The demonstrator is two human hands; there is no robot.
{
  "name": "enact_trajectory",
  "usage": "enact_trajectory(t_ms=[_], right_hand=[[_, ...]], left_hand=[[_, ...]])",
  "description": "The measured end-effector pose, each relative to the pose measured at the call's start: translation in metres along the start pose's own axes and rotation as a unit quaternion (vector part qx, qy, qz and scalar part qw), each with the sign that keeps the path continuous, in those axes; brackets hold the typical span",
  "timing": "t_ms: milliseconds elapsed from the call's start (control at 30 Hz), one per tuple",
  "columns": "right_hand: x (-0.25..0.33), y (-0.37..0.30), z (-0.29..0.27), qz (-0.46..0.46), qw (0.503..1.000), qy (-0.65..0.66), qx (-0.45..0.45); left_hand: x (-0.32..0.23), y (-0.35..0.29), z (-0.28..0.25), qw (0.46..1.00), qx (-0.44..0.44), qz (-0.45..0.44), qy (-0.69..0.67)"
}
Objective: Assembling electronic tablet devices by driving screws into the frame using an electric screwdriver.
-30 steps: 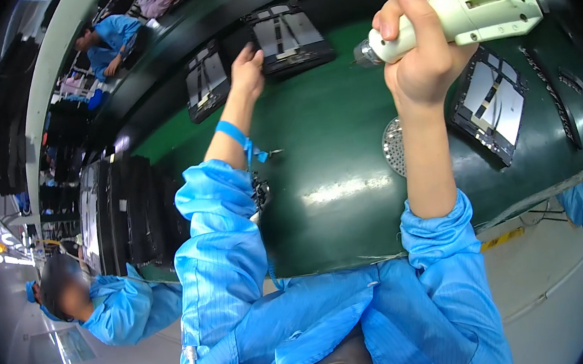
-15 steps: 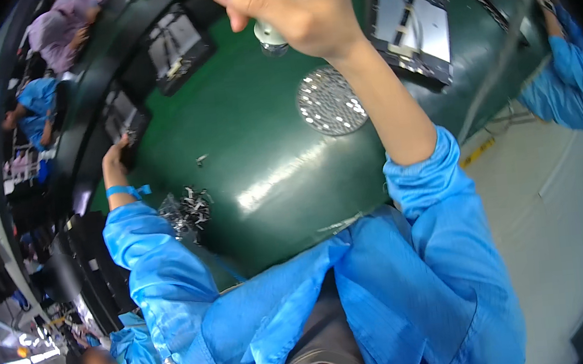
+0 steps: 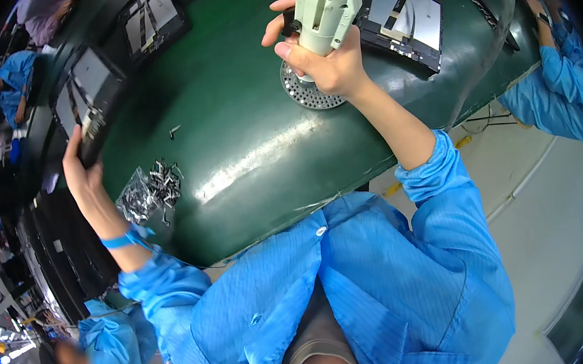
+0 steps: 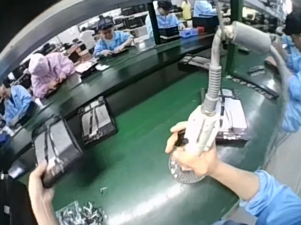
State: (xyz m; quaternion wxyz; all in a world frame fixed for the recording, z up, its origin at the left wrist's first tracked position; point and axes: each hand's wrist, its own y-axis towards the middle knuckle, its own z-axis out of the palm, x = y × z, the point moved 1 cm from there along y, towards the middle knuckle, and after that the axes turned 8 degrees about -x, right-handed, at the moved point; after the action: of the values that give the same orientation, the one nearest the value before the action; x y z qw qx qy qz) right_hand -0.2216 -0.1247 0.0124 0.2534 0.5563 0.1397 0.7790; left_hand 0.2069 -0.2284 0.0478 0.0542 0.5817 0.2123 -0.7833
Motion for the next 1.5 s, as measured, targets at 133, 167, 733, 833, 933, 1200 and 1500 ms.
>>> enact_trajectory(t_ms=[133, 167, 733, 833, 933, 1200, 1500], right_hand=[[-0.012, -0.001, 0.013, -0.009, 1.000, 0.012, -0.008], [-0.015, 0.000, 0.017, -0.005, 1.000, 0.018, -0.002], [-0.034, 0.005, 0.015, -0.045, 0.998, -0.046, -0.019], [-0.035, 0.004, 0.015, -0.034, 0.998, -0.057, -0.018], [-0.035, 0.004, 0.017, -0.032, 0.998, -0.060, -0.016], [-0.037, 0.005, 0.015, -0.029, 0.998, -0.060, -0.009], [-0.037, 0.010, 0.006, 0.019, 0.995, 0.032, 0.097]], left_hand=[[0.064, -0.155, 0.010, 0.998, -0.026, 0.042, 0.039], [0.084, -0.184, 0.007, 0.998, -0.053, 0.017, 0.037], [0.131, -0.266, 0.015, 0.894, 0.105, 0.089, 0.427], [0.126, -0.269, 0.022, 0.859, 0.115, 0.129, 0.482], [0.132, -0.264, 0.015, 0.834, 0.134, 0.082, 0.529], [0.138, -0.260, 0.010, 0.841, 0.139, 0.111, 0.511], [0.137, -0.259, 0.010, 0.846, 0.138, 0.103, 0.505]])
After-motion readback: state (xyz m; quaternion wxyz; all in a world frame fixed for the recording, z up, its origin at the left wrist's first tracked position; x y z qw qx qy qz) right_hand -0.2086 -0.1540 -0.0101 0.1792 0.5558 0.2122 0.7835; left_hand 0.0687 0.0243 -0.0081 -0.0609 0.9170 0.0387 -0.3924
